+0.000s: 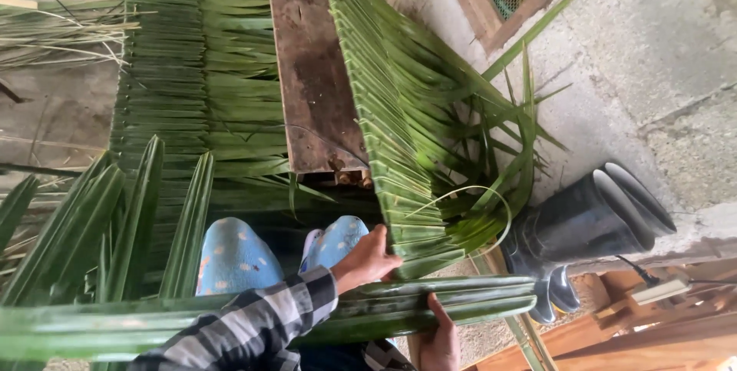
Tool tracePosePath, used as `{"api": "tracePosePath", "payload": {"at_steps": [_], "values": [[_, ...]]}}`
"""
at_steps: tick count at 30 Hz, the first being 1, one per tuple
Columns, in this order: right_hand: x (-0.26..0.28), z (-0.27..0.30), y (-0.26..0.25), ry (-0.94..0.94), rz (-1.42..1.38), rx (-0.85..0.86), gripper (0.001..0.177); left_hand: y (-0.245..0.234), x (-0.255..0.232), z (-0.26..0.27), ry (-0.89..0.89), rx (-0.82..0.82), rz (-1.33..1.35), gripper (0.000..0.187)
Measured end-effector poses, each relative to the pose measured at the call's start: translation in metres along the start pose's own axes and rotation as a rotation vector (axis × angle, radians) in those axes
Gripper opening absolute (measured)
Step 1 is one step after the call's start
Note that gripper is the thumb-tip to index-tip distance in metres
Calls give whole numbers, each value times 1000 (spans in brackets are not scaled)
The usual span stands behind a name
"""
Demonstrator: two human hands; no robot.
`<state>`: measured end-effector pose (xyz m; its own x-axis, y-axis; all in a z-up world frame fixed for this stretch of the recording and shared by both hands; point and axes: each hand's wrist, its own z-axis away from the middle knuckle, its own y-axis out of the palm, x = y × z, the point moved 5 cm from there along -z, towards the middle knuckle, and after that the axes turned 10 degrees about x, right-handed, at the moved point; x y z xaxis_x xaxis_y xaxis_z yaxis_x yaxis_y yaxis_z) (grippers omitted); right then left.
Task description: Weaving palm leaves over a wooden slat to create a thatched panel
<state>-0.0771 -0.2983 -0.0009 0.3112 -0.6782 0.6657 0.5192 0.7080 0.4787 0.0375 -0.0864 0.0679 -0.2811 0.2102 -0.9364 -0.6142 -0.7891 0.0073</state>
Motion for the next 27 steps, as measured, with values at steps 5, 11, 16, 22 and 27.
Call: {"api": "tracePosePath", "payload": {"at_steps": [5,11,16,22,27], "values": [[-20,-7,-1,135,-16,74,27,-10,0,16,-78,-53,-50,65],[-9,-10,-4,28,-7,79,27,-6,-15,10,-35,-31,-87,44],[-18,0,9,122,-125,126,24,-9,-2,13,-68,-73,-110,38],[-28,-5,8,196,-64,105,31,-15,10,16,-31,-136,-171,37],[-35,-13,4,136,-110,123,32,-13,18,24,-52,-158,-90,43]]}}
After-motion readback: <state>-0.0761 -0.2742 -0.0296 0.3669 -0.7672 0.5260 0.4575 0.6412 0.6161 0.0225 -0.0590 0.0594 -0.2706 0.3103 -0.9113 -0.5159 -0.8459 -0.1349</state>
